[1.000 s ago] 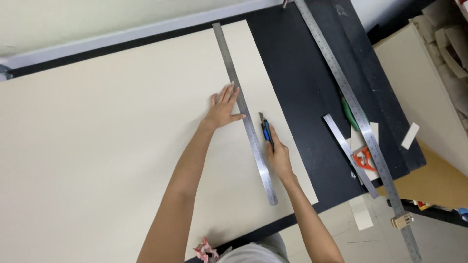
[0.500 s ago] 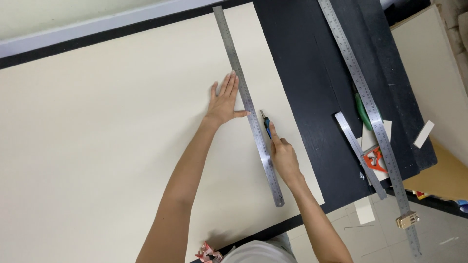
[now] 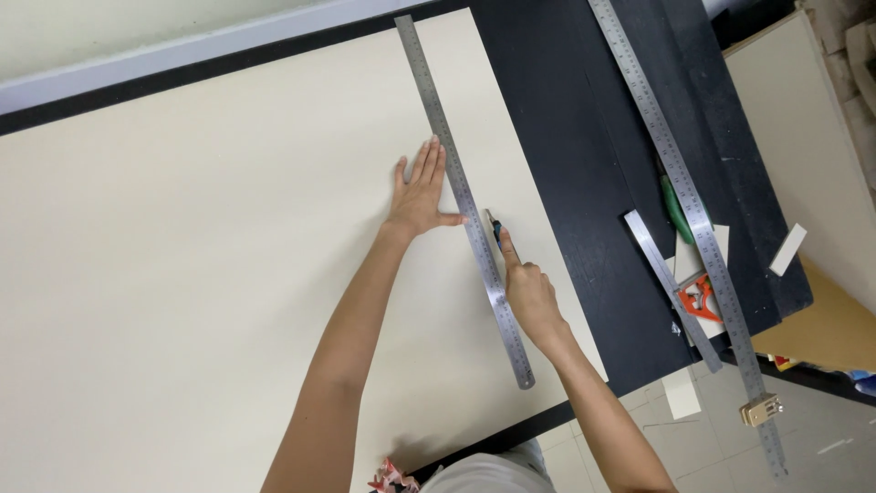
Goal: Measuring and cutting a large white board using a metal ruler and a utility knife on a workbench.
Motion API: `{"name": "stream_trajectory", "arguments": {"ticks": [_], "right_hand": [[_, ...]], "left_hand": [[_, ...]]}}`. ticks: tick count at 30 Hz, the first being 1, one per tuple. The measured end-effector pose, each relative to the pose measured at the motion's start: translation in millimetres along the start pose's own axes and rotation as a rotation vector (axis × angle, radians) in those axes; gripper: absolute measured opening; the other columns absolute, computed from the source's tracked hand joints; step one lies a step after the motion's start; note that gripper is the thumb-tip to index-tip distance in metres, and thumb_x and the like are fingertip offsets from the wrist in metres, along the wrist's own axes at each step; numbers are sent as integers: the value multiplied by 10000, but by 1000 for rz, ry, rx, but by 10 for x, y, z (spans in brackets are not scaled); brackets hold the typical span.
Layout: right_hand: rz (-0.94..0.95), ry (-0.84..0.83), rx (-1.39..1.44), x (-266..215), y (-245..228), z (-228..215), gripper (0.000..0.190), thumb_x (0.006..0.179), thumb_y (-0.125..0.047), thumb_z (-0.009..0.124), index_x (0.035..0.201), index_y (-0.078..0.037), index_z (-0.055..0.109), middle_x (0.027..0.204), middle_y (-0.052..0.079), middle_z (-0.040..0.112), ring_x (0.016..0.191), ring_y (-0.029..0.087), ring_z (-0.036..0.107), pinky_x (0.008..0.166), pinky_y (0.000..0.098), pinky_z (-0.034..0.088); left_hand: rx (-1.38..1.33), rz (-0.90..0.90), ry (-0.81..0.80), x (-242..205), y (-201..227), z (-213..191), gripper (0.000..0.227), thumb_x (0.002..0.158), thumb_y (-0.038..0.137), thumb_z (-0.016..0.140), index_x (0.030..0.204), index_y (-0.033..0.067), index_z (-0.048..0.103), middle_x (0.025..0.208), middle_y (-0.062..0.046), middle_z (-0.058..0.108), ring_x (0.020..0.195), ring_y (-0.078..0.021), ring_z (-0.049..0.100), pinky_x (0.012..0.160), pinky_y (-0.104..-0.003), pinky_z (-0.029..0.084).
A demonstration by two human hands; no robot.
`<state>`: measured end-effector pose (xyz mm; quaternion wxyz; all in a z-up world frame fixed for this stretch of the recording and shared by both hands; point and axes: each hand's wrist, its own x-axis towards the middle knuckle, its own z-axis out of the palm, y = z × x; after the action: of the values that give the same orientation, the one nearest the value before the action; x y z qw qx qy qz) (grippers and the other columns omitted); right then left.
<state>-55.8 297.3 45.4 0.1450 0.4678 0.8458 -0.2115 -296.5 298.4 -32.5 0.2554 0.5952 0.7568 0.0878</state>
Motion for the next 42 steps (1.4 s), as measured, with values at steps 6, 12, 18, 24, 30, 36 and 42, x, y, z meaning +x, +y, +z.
{"name": "stream_trajectory", "arguments": {"ticks": [6, 12, 18, 24, 30, 36, 42], "right_hand": [[-20, -53, -42, 18, -17, -173, 640, 993, -8, 448, 1596, -174, 314, 828, 277, 718, 763, 395, 752, 633, 484, 607], [-3, -130, -19, 79, 92, -228, 643, 988, -35, 431, 1587, -239, 317, 886, 263, 733, 803, 367, 763, 669, 492, 620], [29, -156, 33, 38, -106, -448, 621, 976, -8, 432, 1566, -187, 361, 894, 279, 734, 784, 375, 768, 632, 448, 621], [39, -196, 7, 83, -148, -526, 628, 963, -13, 445, 1556, -207, 377, 889, 284, 735, 773, 375, 771, 598, 451, 622], [13, -168, -35, 135, 62, -57, 872, 865, 89, 314, 1627, -290, 126, 702, 140, 500, 573, 408, 527, 569, 494, 464], [-9, -159, -55, 122, 73, -3, 921, 830, 142, 316, 1632, -258, 105, 698, 123, 489, 547, 356, 508, 542, 469, 464], [1, -170, -50, 121, 63, 3, 915, 831, 140, 307, 1631, -259, 110, 709, 127, 491, 551, 370, 518, 543, 478, 469]], "left_hand": [[-27, -36, 15, 69, 56, -27, 1276, 776, 766, 665, 1609, 56, 10, 1693, -120, -76, 1544, -244, -105, 1208, -594, -99], [-43, -53, 18, 180, 58, -51, 1285, 748, 732, 705, 1607, 76, 10, 1693, -115, -66, 1542, -254, -105, 1192, -619, -117], [-32, -88, -5, 198, 87, -93, 1292, 718, 777, 682, 1607, 97, 37, 1698, -88, -34, 1542, -239, -81, 1183, -615, -115], [-71, -94, -16, 203, 119, -150, 1292, 711, 740, 725, 1610, 112, 42, 1701, -74, -40, 1542, -255, -91, 1164, -644, -130], [84, -123, -33, 244, 129, -103, 1391, 698, 766, 759, 1597, 86, -55, 1680, -36, -150, 1540, -253, -148, 1140, -697, -51], [121, -105, 15, 254, 102, -45, 1409, 682, 780, 782, 1599, 91, -37, 1685, -35, -117, 1548, -262, -101, 1136, -704, 12], [108, -111, 3, 255, 107, -54, 1399, 684, 783, 771, 1601, 102, -37, 1685, -29, -121, 1547, -253, -109, 1139, -698, -6]]}}
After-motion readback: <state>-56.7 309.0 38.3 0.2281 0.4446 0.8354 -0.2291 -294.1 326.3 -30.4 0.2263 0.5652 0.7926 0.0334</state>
